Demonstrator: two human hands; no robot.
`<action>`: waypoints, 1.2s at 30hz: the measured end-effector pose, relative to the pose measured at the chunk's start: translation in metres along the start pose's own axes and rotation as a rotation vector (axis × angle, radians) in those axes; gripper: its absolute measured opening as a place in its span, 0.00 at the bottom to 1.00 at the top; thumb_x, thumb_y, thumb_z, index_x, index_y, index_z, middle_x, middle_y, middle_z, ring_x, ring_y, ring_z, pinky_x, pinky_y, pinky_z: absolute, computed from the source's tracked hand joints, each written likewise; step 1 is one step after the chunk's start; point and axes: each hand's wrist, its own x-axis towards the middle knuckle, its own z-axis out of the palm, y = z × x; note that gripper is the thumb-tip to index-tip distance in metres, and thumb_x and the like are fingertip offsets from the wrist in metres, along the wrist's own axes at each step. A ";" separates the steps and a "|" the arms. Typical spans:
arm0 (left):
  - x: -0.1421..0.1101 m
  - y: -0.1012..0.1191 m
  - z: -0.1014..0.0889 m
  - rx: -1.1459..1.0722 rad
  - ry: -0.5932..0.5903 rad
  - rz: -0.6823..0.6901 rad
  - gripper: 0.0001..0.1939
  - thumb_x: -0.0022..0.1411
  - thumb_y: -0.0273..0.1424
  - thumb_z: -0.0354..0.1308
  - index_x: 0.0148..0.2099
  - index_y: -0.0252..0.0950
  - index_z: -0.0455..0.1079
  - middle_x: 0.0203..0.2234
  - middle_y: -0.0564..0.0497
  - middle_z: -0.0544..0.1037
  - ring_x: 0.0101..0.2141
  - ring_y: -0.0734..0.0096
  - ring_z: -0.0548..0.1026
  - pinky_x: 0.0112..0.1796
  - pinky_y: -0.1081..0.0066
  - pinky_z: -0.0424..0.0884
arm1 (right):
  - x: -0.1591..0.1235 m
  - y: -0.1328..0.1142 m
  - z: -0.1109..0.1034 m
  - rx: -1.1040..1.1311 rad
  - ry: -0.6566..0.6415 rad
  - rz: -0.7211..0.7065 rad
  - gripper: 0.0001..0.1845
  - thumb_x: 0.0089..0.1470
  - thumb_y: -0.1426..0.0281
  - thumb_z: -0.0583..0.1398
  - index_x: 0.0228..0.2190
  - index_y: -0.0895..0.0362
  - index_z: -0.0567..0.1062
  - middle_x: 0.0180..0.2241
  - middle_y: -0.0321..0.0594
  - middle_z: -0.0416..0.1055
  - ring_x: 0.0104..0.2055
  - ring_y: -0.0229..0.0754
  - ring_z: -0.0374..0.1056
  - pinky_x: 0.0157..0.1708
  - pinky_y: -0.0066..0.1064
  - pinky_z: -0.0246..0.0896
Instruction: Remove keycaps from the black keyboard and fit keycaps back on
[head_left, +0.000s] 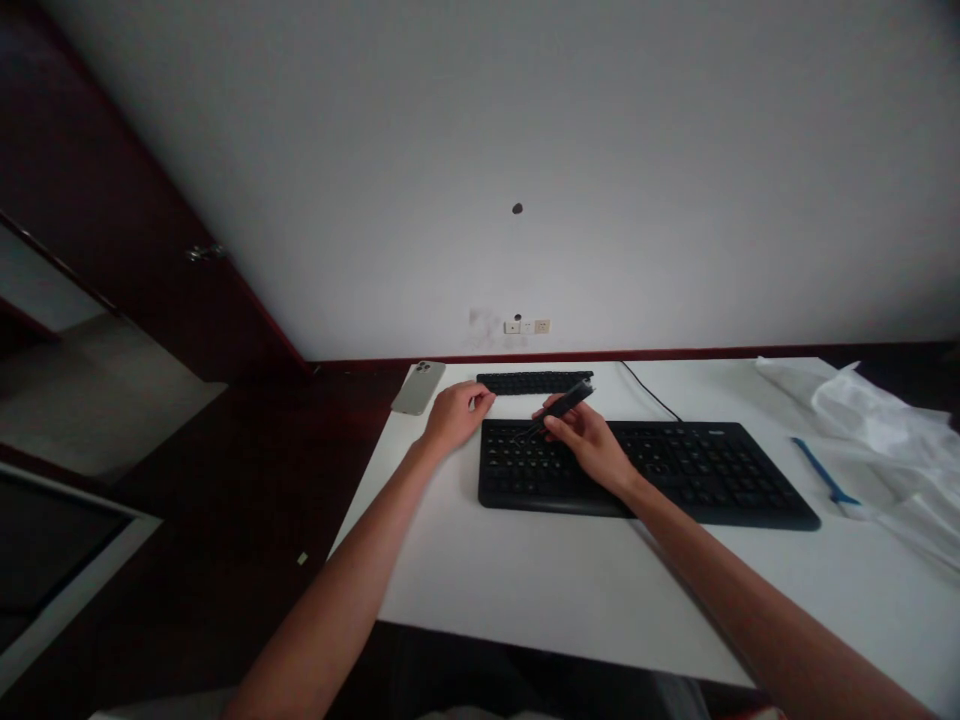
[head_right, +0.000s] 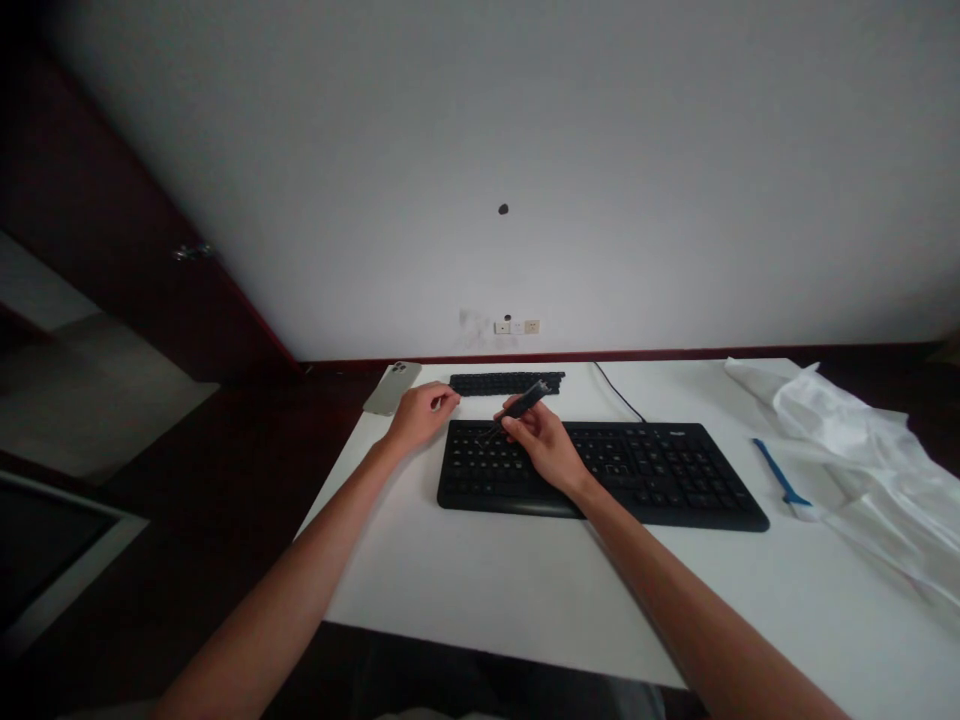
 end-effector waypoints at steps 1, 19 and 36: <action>0.001 0.008 -0.008 -0.032 0.025 0.030 0.12 0.69 0.36 0.57 0.35 0.36 0.78 0.30 0.50 0.79 0.32 0.70 0.72 0.36 0.71 0.64 | 0.000 0.000 0.000 -0.002 0.010 -0.004 0.23 0.53 0.54 0.69 0.44 0.54 0.73 0.40 0.43 0.79 0.42 0.45 0.75 0.41 0.37 0.72; -0.055 0.047 0.011 -0.507 -0.123 -0.233 0.22 0.65 0.49 0.61 0.33 0.34 0.74 0.19 0.58 0.61 0.23 0.76 0.57 0.27 0.73 0.52 | -0.010 -0.011 0.015 0.117 0.033 0.023 0.23 0.51 0.56 0.71 0.43 0.54 0.75 0.40 0.44 0.82 0.44 0.48 0.78 0.45 0.39 0.72; -0.055 0.055 0.011 -0.476 -0.080 -0.206 0.21 0.69 0.47 0.57 0.35 0.34 0.77 0.28 0.51 0.78 0.29 0.71 0.71 0.31 0.73 0.64 | -0.011 -0.011 0.018 0.166 0.060 0.102 0.26 0.49 0.53 0.72 0.44 0.54 0.75 0.39 0.45 0.82 0.42 0.50 0.78 0.45 0.42 0.74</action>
